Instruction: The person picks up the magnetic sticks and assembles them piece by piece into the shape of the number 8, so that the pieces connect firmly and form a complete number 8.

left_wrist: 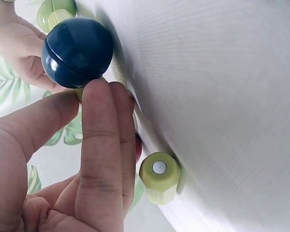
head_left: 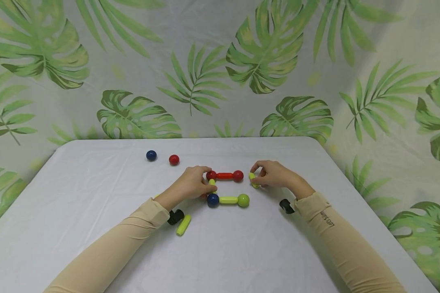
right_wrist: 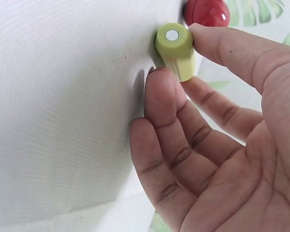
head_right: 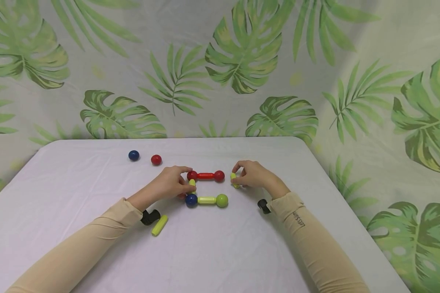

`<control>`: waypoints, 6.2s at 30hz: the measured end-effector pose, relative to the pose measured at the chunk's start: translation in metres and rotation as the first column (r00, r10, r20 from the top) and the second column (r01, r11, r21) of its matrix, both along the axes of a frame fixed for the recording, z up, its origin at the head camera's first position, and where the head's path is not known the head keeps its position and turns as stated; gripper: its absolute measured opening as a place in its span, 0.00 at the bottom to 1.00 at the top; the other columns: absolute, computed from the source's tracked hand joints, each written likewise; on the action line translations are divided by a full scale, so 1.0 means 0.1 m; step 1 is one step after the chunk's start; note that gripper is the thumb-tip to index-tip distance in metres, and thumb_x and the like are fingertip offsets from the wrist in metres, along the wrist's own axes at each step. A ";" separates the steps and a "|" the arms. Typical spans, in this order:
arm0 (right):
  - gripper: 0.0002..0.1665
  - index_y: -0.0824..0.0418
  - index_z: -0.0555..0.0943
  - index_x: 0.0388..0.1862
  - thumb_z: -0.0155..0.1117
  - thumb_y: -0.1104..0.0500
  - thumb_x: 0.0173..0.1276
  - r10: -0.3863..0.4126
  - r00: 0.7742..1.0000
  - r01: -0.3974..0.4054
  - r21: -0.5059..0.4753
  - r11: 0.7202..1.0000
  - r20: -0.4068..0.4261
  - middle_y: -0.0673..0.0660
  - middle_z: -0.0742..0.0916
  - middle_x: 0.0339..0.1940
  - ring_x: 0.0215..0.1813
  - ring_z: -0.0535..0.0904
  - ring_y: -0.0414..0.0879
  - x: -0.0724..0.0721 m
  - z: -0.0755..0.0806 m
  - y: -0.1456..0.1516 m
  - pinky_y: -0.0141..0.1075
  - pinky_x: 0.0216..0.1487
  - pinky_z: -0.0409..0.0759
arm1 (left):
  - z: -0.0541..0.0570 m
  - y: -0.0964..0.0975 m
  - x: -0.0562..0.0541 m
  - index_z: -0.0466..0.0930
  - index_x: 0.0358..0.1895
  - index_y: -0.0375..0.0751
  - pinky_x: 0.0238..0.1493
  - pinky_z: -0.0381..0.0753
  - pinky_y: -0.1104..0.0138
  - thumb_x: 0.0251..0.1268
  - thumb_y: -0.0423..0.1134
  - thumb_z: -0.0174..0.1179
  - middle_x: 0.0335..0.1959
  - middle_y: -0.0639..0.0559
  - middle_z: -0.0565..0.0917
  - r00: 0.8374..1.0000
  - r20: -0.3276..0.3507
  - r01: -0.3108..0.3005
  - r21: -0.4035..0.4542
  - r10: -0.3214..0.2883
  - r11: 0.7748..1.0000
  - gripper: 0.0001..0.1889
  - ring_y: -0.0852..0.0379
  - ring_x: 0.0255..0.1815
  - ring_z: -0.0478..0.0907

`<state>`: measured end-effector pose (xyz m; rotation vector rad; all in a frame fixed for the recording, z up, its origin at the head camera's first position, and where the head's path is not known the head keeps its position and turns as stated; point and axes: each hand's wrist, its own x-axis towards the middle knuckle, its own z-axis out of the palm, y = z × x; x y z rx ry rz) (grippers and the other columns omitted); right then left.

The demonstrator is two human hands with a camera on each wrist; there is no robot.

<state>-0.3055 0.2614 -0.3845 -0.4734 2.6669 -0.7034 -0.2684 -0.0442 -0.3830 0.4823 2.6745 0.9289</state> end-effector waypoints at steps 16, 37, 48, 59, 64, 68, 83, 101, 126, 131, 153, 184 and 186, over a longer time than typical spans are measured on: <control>0.22 0.62 0.80 0.61 0.71 0.54 0.75 -0.049 0.999 0.049 -0.001 0.999 0.015 0.57 0.91 0.37 0.34 0.85 0.43 0.01 0.00 -0.07 0.34 0.38 0.79 | -0.01 -0.01 0.01 0.69 0.79 0.34 0.34 0.78 0.71 0.69 0.43 0.75 0.31 0.53 0.90 1.000 0.003 -0.005 0.013 0.005 1.000 0.40 0.61 0.26 0.84; 0.21 0.63 0.80 0.59 0.69 0.57 0.72 -0.059 0.998 0.059 -0.074 0.996 0.006 0.56 0.89 0.31 0.33 0.85 0.47 0.11 0.07 -0.12 0.35 0.36 0.77 | 0.00 -0.01 0.00 0.69 0.79 0.34 0.34 0.78 0.71 0.69 0.42 0.75 0.30 0.53 0.91 1.000 0.000 0.002 0.018 -0.002 1.000 0.40 0.61 0.26 0.84; 0.23 0.62 0.81 0.60 0.70 0.55 0.70 -0.106 0.994 0.107 -0.107 0.989 0.019 0.53 0.87 0.29 0.34 0.83 0.46 0.20 0.10 -0.24 0.35 0.37 0.75 | 0.00 -0.02 0.00 0.70 0.79 0.34 0.35 0.78 0.71 0.69 0.42 0.75 0.30 0.53 0.90 1.000 -0.005 0.003 0.012 -0.003 1.000 0.39 0.61 0.26 0.84; 0.23 0.61 0.80 0.61 0.71 0.53 0.71 -0.155 0.986 0.162 -0.141 0.977 0.055 0.53 0.87 0.31 0.33 0.81 0.44 0.27 0.08 -0.34 0.35 0.38 0.76 | 0.00 -0.02 -0.01 0.70 0.78 0.35 0.34 0.79 0.71 0.69 0.42 0.75 0.31 0.53 0.90 1.000 -0.004 -0.001 0.016 0.001 1.000 0.39 0.60 0.27 0.84; 0.23 0.62 0.80 0.60 0.72 0.53 0.71 -0.152 0.987 0.158 -0.160 0.974 0.047 0.53 0.87 0.31 0.33 0.81 0.44 0.29 0.05 -0.37 0.35 0.37 0.75 | 0.01 -0.02 -0.01 0.70 0.79 0.35 0.34 0.79 0.71 0.69 0.42 0.75 0.32 0.53 0.91 1.000 0.000 -0.004 0.014 0.004 1.000 0.39 0.61 0.27 0.84; 0.24 0.62 0.80 0.59 0.73 0.53 0.70 -0.154 0.987 0.158 -0.171 0.972 0.038 0.53 0.88 0.31 0.32 0.81 0.44 0.31 0.02 -0.39 0.34 0.36 0.76 | 0.01 -0.01 0.00 0.70 0.79 0.35 0.34 0.79 0.71 0.69 0.43 0.75 0.32 0.53 0.91 1.000 -0.002 -0.004 0.011 0.004 1.000 0.39 0.60 0.27 0.83; 0.25 0.63 0.79 0.61 0.73 0.52 0.72 -0.187 0.981 0.193 -0.188 0.963 0.047 0.54 0.89 0.33 0.33 0.81 0.45 0.37 0.00 -0.45 0.34 0.36 0.76 | 0.00 -0.01 0.00 0.70 0.78 0.35 0.34 0.79 0.71 0.69 0.42 0.75 0.31 0.53 0.91 1.000 0.001 -0.004 0.019 0.004 1.000 0.39 0.60 0.26 0.84; 0.25 0.61 0.74 0.56 0.75 0.51 0.71 -0.201 0.978 0.207 -0.192 0.959 0.046 0.54 0.90 0.35 0.34 0.81 0.44 0.35 -0.03 -0.43 0.34 0.38 0.77 | 0.01 -0.01 0.02 0.70 0.79 0.34 0.33 0.78 0.71 0.69 0.42 0.75 0.32 0.52 0.91 1.000 -0.002 -0.010 0.016 0.010 1.000 0.39 0.60 0.27 0.83; 0.18 0.60 0.77 0.50 0.73 0.51 0.72 -0.194 0.978 0.203 -0.174 0.964 0.072 0.54 0.88 0.31 0.33 0.82 0.44 0.34 -0.04 -0.45 0.34 0.36 0.76 | 0.04 0.00 0.02 0.69 0.80 0.35 0.32 0.78 0.72 0.69 0.43 0.75 0.32 0.52 0.90 1.000 0.009 -0.010 0.009 0.010 1.000 0.40 0.60 0.26 0.83; 0.18 0.60 0.78 0.50 0.73 0.51 0.72 -0.195 0.979 0.203 -0.174 0.964 0.064 0.55 0.88 0.31 0.33 0.82 0.44 0.34 -0.04 -0.44 0.33 0.37 0.77 | 0.06 0.01 0.02 0.69 0.80 0.34 0.33 0.79 0.72 0.69 0.43 0.75 0.33 0.52 0.91 1.000 0.014 -0.011 0.004 0.011 1.000 0.40 0.60 0.26 0.84; 0.17 0.60 0.79 0.49 0.72 0.51 0.73 -0.195 0.981 0.194 -0.154 0.969 0.005 0.55 0.87 0.33 0.33 0.81 0.45 0.29 -0.03 -0.36 0.33 0.33 0.76 | 0.04 0.10 -0.10 0.70 0.79 0.36 0.34 0.81 0.71 0.71 0.43 0.74 0.37 0.48 0.89 1.000 0.010 -0.014 -0.019 0.014 1.000 0.38 0.59 0.27 0.84; 0.18 0.62 0.85 0.57 0.74 0.56 0.73 0.157 0.969 -0.183 -0.128 0.975 -0.189 0.51 0.88 0.39 0.42 0.82 0.41 0.53 0.17 -0.72 0.35 0.50 0.83 | 0.34 -0.50 0.27 0.84 0.62 0.34 0.34 0.79 0.67 0.71 0.42 0.72 0.27 0.50 0.89 0.997 -0.046 0.054 -0.086 -0.058 0.995 0.22 0.59 0.23 0.82; 0.18 0.61 0.85 0.58 0.74 0.56 0.73 0.168 0.969 -0.194 -0.130 0.972 -0.182 0.51 0.89 0.41 0.43 0.83 0.41 0.55 0.16 -0.74 0.35 0.51 0.83 | 0.33 -0.54 0.34 0.84 0.61 0.35 0.33 0.78 0.67 0.71 0.42 0.72 0.23 0.52 0.87 0.997 -0.040 0.064 -0.107 -0.069 0.992 0.21 0.59 0.23 0.81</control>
